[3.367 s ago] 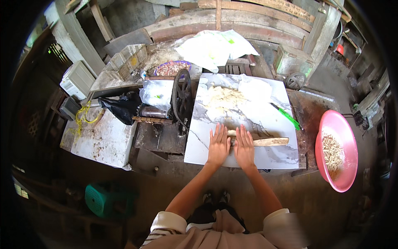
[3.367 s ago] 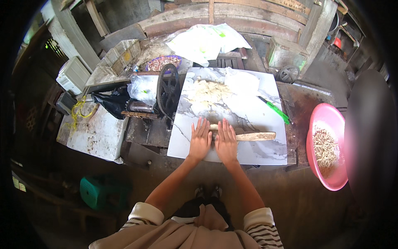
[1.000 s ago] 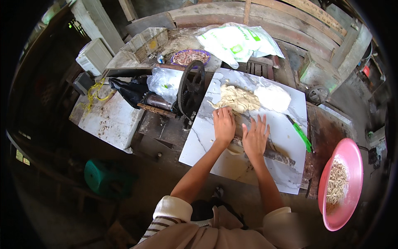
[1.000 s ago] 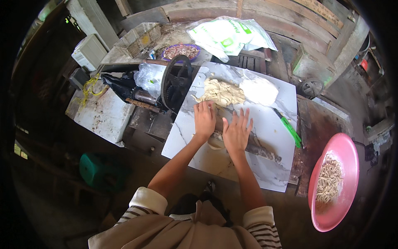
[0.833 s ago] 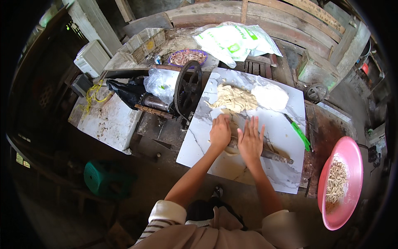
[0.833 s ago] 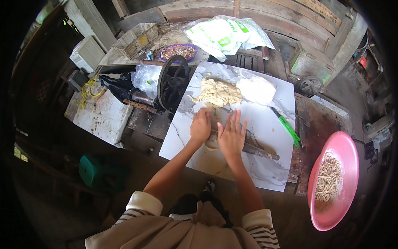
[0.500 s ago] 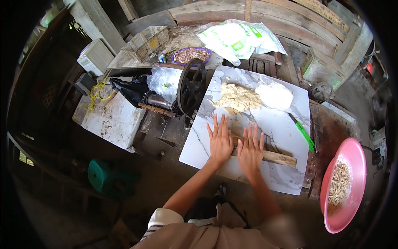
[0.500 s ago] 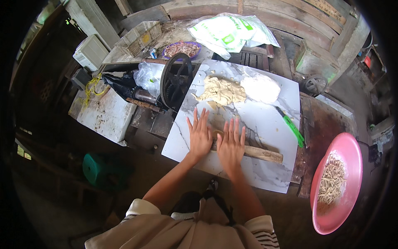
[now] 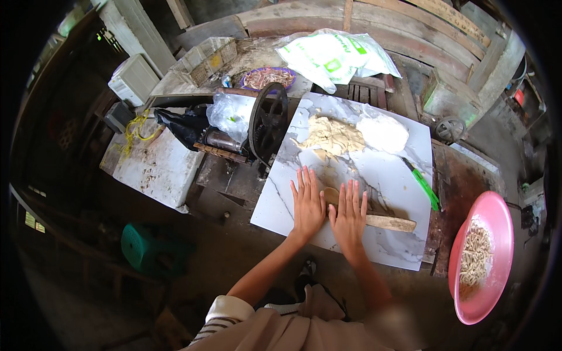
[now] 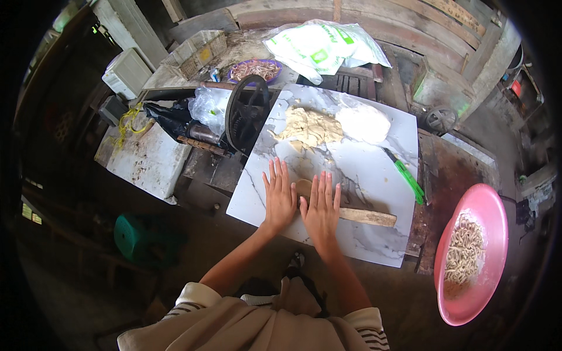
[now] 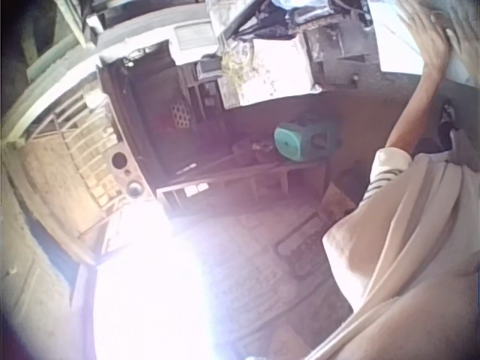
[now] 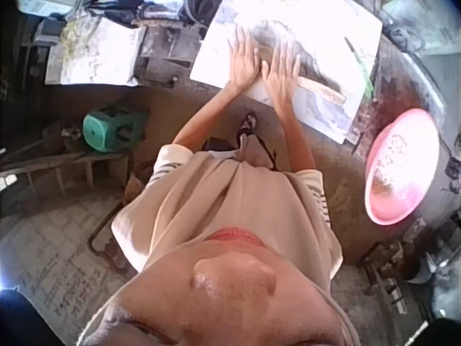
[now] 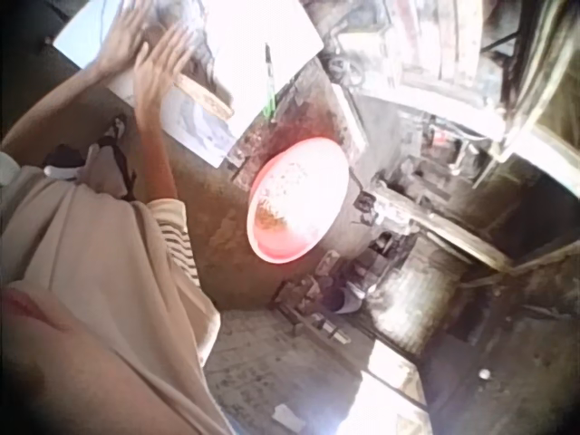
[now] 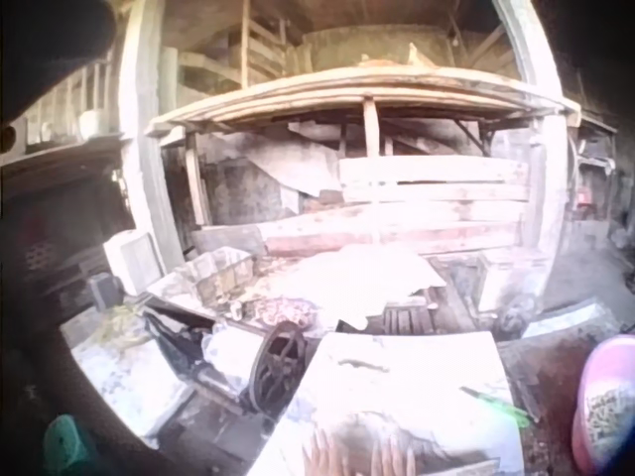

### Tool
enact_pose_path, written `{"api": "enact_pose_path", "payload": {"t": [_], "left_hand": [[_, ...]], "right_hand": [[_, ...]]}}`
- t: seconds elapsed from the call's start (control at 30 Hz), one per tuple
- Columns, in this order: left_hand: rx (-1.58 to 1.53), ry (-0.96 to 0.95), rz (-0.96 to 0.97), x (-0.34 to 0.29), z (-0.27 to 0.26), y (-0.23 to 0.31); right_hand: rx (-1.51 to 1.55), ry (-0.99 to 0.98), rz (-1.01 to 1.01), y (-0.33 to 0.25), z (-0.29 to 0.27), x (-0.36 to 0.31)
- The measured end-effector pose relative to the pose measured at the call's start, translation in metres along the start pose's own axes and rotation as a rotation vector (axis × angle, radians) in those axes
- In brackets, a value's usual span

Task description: The person prepares noodles by hand and with a manual noodle-cutting tool. First, the person kneads dough on a marble surface and rolls it into a log using a wooden rolling pin. The person then cuts small pieces of dough with a knife, flattens them, and passes them through a hand-cranked noodle machine held over a large bowl to produce individual noodles.

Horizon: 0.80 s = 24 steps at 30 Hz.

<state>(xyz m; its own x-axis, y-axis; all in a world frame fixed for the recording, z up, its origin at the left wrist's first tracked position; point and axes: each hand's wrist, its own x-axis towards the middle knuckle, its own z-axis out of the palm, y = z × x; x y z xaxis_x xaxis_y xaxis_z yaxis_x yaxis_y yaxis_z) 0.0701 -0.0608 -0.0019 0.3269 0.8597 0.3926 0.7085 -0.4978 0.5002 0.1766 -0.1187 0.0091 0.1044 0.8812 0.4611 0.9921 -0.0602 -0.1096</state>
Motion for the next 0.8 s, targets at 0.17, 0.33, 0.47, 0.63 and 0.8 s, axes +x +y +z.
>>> {"api": "enact_pose_path", "payload": {"t": [0.17, 0.33, 0.47, 0.63, 0.8], "left_hand": [[0.016, 0.001, 0.055, 0.023, 0.004, -0.003], [0.043, 0.139, -0.084, 0.072, 0.021, -0.002], [0.040, 0.100, -0.063, 0.051, 0.019, -0.009], [-0.026, 0.003, 0.061, -0.003, 0.003, -0.002], [0.039, 0.007, 0.087, 0.008, 0.002, 0.001]], "right_hand": [[-0.077, 0.021, -0.026, 0.011, 0.016, 0.018], [-0.066, 0.107, 0.027, 0.019, 0.026, 0.069], [-0.037, 0.119, 0.045, 0.018, 0.029, 0.055], [0.002, 0.063, 0.016, 0.004, 0.009, 0.003], [0.083, 0.067, 0.062, 0.006, 0.012, 0.004]]}}
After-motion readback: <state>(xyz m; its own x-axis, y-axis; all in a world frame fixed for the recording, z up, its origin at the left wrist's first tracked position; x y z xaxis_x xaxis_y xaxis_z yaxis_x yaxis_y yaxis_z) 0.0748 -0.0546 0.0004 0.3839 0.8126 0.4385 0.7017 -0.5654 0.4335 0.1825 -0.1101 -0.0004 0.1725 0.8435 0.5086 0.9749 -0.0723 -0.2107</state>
